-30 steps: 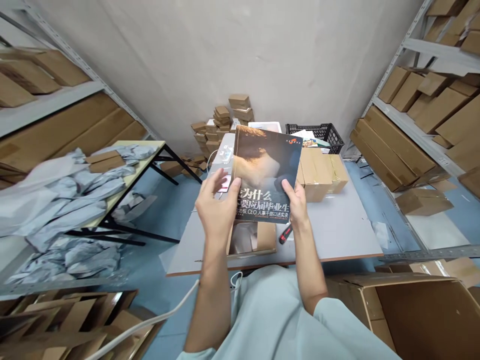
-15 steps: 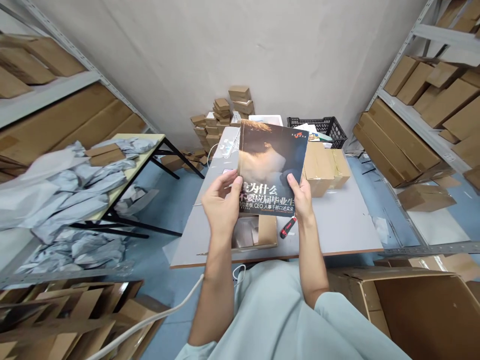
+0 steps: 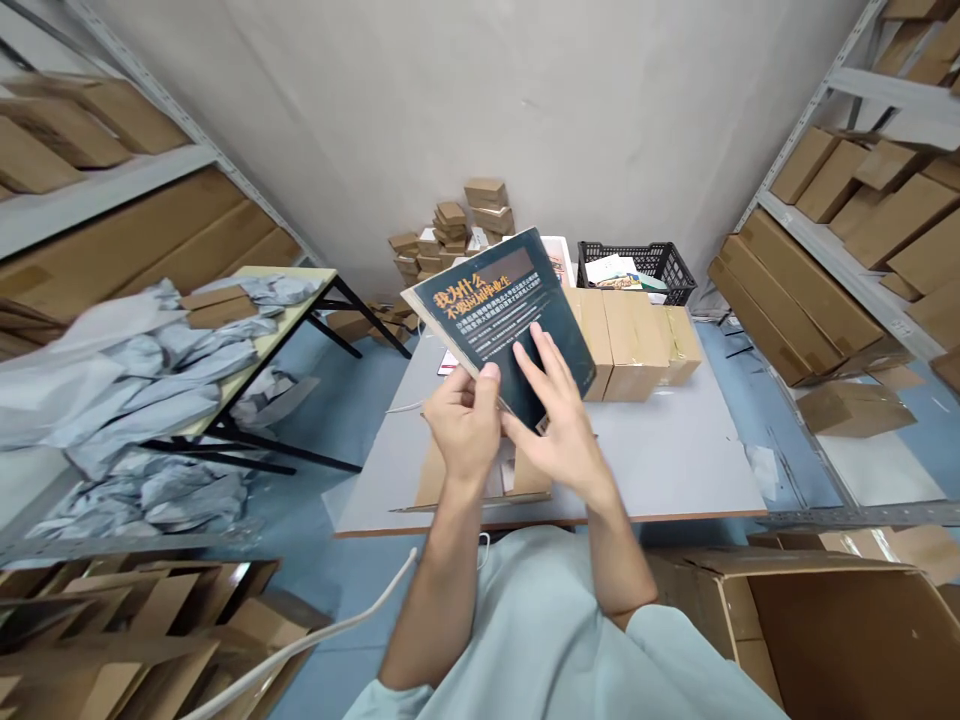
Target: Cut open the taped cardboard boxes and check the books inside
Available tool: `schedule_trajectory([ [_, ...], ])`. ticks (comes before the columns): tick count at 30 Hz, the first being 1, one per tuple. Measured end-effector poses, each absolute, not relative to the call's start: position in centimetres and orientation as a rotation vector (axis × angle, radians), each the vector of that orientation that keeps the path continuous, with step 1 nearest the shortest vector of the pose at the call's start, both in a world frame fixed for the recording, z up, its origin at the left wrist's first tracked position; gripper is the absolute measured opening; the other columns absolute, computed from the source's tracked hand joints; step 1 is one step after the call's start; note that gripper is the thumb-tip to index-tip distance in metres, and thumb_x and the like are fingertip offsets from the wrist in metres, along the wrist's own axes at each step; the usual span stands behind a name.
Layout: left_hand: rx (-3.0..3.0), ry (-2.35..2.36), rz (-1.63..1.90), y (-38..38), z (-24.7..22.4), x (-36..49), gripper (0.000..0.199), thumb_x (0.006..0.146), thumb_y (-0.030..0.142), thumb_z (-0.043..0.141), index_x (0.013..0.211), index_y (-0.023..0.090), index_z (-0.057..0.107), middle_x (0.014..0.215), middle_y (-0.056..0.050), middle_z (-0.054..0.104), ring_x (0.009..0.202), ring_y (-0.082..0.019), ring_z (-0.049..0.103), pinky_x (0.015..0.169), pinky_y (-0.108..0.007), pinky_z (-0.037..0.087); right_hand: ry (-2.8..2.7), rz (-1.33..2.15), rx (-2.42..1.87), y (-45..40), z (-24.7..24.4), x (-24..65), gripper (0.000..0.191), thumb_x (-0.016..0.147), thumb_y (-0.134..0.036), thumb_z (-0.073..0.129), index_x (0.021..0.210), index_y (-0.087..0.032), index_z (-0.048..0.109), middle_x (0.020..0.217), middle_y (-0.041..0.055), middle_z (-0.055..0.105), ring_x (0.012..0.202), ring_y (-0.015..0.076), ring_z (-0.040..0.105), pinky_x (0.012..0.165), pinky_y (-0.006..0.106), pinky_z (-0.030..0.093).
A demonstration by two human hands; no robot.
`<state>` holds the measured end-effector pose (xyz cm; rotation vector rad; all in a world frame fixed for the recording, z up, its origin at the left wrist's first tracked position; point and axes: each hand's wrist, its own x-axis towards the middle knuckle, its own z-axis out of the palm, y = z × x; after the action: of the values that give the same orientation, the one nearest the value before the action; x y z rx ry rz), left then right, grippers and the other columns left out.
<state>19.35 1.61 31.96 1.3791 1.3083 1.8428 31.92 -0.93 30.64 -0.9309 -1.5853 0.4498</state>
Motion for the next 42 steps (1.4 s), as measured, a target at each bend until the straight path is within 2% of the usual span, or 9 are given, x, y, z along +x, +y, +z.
schedule_trajectory([
  [2, 1.306, 1.272, 1.861, 2.2, 31.8, 18.4, 0.035, 0.096, 0.054, 0.07, 0.093, 0.021, 0.079, 0.094, -0.005, 0.078, 0.091, -0.023, 0.073, 0.081, -0.028, 0.06, -1.461, 0.478, -0.942, -0.4, 30.6, 33.8, 0.07, 0.101, -0.052, 0.085, 0.166, -0.036, 0.065, 0.185, 0.0056, 0.049, 0.18, 0.0322, 0.033, 0.147, 0.061, 0.029],
  [4, 1.27, 1.239, 1.861, 2.5, 31.9, 17.6, 0.035, 0.096, 0.054, 0.069, 0.096, 0.021, 0.078, 0.099, -0.005, 0.078, 0.094, -0.023, 0.072, 0.082, -0.028, 0.059, -1.217, 0.515, -0.993, 0.2, 30.2, 35.4, 0.081, 0.094, -0.056, 0.092, 0.167, -0.032, 0.063, 0.181, 0.0107, 0.054, 0.176, 0.0336, 0.04, 0.146, 0.062, 0.03],
  [6, 1.283, 1.223, 1.845, 2.4, 32.0, 16.8, 0.035, 0.094, 0.054, 0.069, 0.093, 0.021, 0.078, 0.096, -0.005, 0.077, 0.091, -0.023, 0.07, 0.08, -0.028, 0.058, -1.062, 0.669, -0.973, 0.8, 29.7, 36.4, 0.084, 0.091, -0.06, 0.094, 0.163, -0.027, 0.066, 0.166, 0.0147, 0.069, 0.161, 0.034, 0.06, 0.14, 0.06, 0.043],
  [8, 1.343, 1.201, 1.815, 2.1, 32.2, 16.3, 0.036, 0.093, 0.056, 0.07, 0.089, 0.021, 0.077, 0.092, -0.004, 0.077, 0.088, -0.023, 0.069, 0.08, -0.028, 0.057, -1.027, 0.855, -0.897, 1.1, 29.3, 36.6, 0.073, 0.09, -0.064, 0.093, 0.149, -0.024, 0.076, 0.143, 0.0145, 0.084, 0.136, 0.0327, 0.079, 0.127, 0.056, 0.059],
  [10, 1.392, 1.198, 1.795, 1.9, 32.3, 15.9, 0.039, 0.094, 0.058, 0.068, 0.09, 0.021, 0.078, 0.093, -0.005, 0.077, 0.09, -0.024, 0.07, 0.082, -0.03, 0.058, -1.019, 0.925, -0.848, 1.1, 29.2, 36.3, 0.061, 0.09, -0.065, 0.093, 0.133, -0.022, 0.083, 0.128, 0.013, 0.089, 0.118, 0.031, 0.085, 0.114, 0.051, 0.069],
  [14, 1.393, 1.174, 1.813, 1.6, 32.1, 15.6, 0.042, 0.095, 0.059, 0.068, 0.096, 0.02, 0.081, 0.096, -0.006, 0.078, 0.097, -0.027, 0.073, 0.087, -0.032, 0.059, -1.002, 0.879, -0.838, 0.9, 29.4, 35.6, 0.056, 0.089, -0.064, 0.094, 0.126, -0.022, 0.086, 0.125, 0.0112, 0.09, 0.114, 0.0291, 0.087, 0.106, 0.045, 0.073],
  [17, 1.4, 1.137, 1.826, 1.7, 31.8, 15.5, 0.04, 0.096, 0.057, 0.068, 0.093, 0.019, 0.081, 0.095, -0.006, 0.078, 0.093, -0.026, 0.073, 0.081, -0.031, 0.058, -1.009, 0.864, -0.845, 0.9, 29.5, 35.7, 0.056, 0.088, -0.065, 0.095, 0.124, -0.022, 0.087, 0.124, 0.0109, 0.09, 0.114, 0.0291, 0.087, 0.104, 0.044, 0.074],
  [23, 1.486, 1.116, 1.864, 2.0, 31.1, 15.2, 0.037, 0.098, 0.054, 0.069, 0.09, 0.02, 0.079, 0.089, -0.003, 0.075, 0.083, -0.022, 0.067, 0.076, -0.029, 0.055, -1.028, 0.858, -0.89, 1.1, 29.3, 36.0, 0.063, 0.087, -0.07, 0.094, 0.128, -0.022, 0.088, 0.128, 0.0117, 0.09, 0.119, 0.0307, 0.087, 0.109, 0.045, 0.072],
  [42, 1.478, 1.132, 1.849, 2.4, 31.5, 15.3, 0.025, 0.098, 0.046, 0.072, 0.092, 0.024, 0.08, 0.09, -0.002, 0.075, 0.088, -0.024, 0.07, 0.077, -0.031, 0.059, -1.032, 0.904, -0.88, 2.3, 28.6, 36.1, 0.066, 0.087, -0.072, 0.093, 0.13, -0.022, 0.087, 0.127, 0.0115, 0.09, 0.117, 0.0297, 0.087, 0.109, 0.045, 0.072],
])
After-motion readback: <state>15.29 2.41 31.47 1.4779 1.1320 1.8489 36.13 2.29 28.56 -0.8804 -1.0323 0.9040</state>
